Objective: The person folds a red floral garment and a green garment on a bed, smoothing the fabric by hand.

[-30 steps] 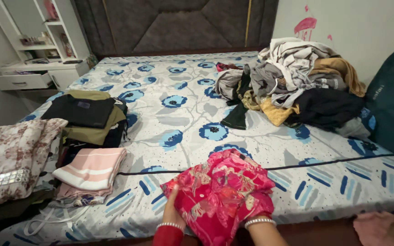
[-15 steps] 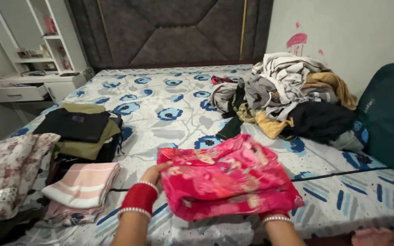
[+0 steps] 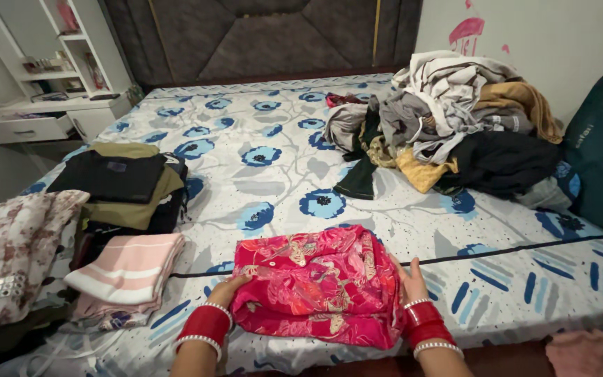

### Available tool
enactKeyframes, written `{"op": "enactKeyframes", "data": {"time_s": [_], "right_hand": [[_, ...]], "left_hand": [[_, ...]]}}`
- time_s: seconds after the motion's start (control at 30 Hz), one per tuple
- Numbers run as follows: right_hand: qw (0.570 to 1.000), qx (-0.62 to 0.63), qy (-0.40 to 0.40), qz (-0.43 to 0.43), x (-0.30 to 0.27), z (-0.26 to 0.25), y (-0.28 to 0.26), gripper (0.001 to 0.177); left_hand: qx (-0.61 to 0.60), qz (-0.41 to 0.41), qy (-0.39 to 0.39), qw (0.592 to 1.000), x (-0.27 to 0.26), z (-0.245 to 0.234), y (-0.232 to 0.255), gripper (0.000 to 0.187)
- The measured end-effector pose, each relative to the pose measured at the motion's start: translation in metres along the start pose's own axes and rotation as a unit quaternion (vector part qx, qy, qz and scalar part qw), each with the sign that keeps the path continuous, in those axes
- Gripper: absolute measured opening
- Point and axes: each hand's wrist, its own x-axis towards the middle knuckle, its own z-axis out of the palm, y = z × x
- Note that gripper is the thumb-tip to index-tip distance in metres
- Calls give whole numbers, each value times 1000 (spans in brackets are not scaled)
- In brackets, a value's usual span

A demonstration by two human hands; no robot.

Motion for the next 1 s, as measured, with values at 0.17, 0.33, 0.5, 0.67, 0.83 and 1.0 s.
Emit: {"op": "enactKeyframes", "data": {"time_s": [0.17, 0.33, 0.5, 0.67, 0.83, 1.0], "right_hand": [[998, 57, -6, -22, -12, 19, 3, 88], [991, 125, 11, -43, -26, 42, 5, 85], [988, 145, -1, -50, -34, 49, 5, 89], [984, 164, 13, -66, -36, 52, 8, 94], [973, 225, 3, -57, -38, 51, 6, 94], [979, 178, -71, -72, -38, 50, 1, 85]], "left_hand": [[-129, 65, -54, 988, -50, 28, 52, 32], [-176, 113, -15, 978, -85, 65, 121, 31], [-174, 202, -48, 963, -68, 129, 175, 19], [-231, 177, -171, 941, -55, 249, 212, 8], [-222, 181, -254, 924, -53, 369, 222, 9], [-261, 223, -285, 895, -61, 399, 228, 11]]}}
